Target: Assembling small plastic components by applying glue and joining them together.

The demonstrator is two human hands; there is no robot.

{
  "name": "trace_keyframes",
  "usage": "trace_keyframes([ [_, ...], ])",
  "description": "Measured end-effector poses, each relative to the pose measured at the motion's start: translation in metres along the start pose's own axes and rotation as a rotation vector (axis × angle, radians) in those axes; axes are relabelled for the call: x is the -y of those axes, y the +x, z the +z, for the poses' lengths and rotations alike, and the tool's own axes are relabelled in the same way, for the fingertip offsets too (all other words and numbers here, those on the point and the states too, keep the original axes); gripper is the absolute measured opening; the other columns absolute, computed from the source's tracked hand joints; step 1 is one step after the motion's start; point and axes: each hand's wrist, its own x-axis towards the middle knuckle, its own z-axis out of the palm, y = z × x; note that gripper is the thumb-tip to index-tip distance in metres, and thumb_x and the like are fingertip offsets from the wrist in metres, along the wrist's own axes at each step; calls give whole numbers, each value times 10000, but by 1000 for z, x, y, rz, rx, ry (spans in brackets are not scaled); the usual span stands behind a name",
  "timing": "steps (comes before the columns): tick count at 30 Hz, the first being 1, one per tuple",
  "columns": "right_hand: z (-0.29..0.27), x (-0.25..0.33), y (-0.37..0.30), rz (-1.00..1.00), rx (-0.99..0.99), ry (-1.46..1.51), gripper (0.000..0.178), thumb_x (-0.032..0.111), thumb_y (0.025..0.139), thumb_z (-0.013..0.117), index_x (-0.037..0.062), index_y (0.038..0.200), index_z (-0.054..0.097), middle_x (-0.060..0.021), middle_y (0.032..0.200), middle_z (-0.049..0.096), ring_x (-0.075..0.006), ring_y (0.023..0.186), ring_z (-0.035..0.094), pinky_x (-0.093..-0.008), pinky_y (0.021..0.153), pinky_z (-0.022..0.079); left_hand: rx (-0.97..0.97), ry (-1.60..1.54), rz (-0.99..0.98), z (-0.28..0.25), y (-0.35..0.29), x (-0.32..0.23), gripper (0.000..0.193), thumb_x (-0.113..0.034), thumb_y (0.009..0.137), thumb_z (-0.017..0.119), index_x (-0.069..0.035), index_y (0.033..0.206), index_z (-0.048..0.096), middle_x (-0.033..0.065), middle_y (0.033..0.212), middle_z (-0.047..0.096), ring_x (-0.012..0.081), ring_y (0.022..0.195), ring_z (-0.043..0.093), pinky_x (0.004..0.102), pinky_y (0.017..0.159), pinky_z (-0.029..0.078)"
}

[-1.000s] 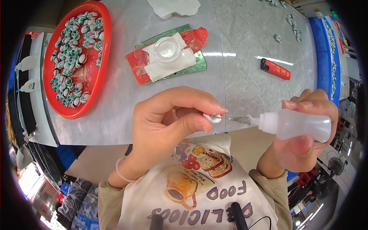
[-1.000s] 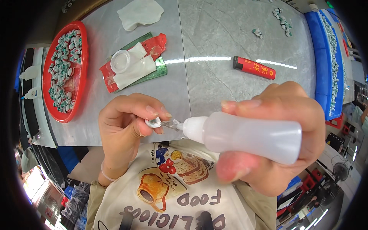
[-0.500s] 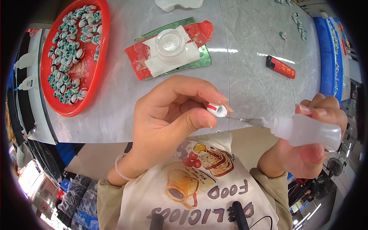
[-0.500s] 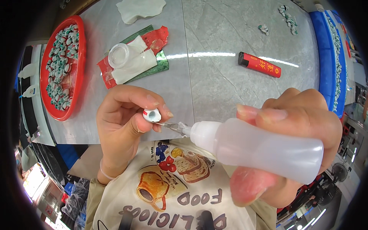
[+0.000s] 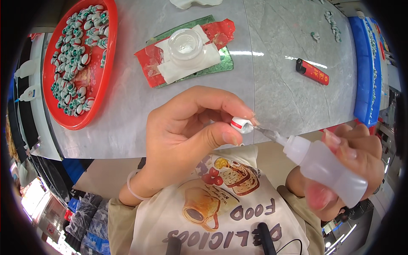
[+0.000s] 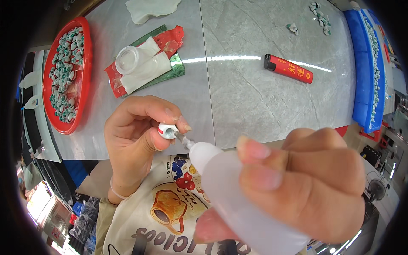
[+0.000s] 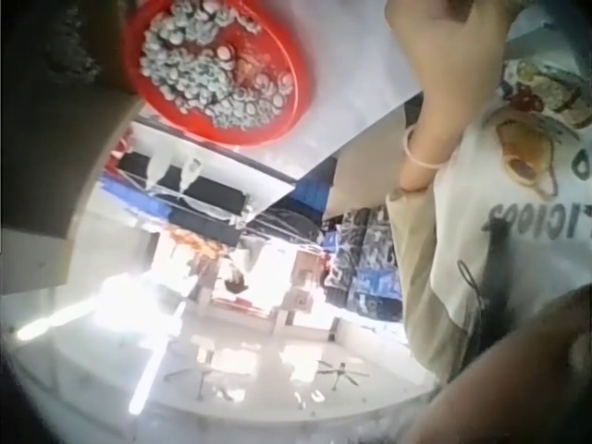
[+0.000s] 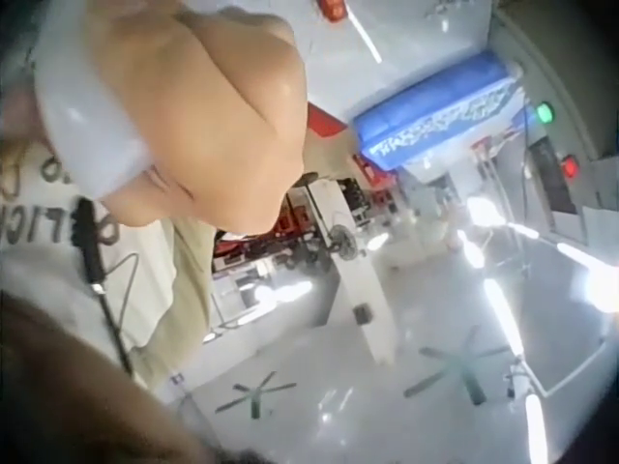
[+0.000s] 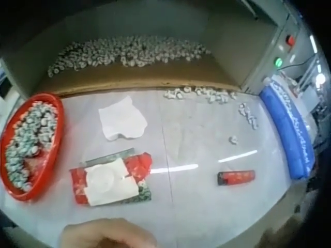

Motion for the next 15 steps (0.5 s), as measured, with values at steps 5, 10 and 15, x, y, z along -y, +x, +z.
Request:
trace_keyframes([
  [5,-1,9,-4,9,40,-142,530,422,675,605,-2,979,510,-102,792,456,-153,598,405,-246,502,334,14,15,4,-1,0,1,327,-238,698,667,7,847,508,105,784,552,175,705,565,265,633,447],
  [10,-1,13,-3,24,75,-292,577,488,672,605,28,1010,517,-90,817,453,-149,579,391,-259,490,336,14,22,12,2,1,2,331,-240,692,671,3,847,508,105,783,548,177,697,564,267,626,445],
  [15,-36,21,-36,27,114,-394,616,541,670,605,52,1035,523,-81,836,451,-146,563,381,-269,481,338,3,11,15,0,0,2,333,-241,693,670,4,849,508,107,786,547,183,698,565,271,628,446],
])
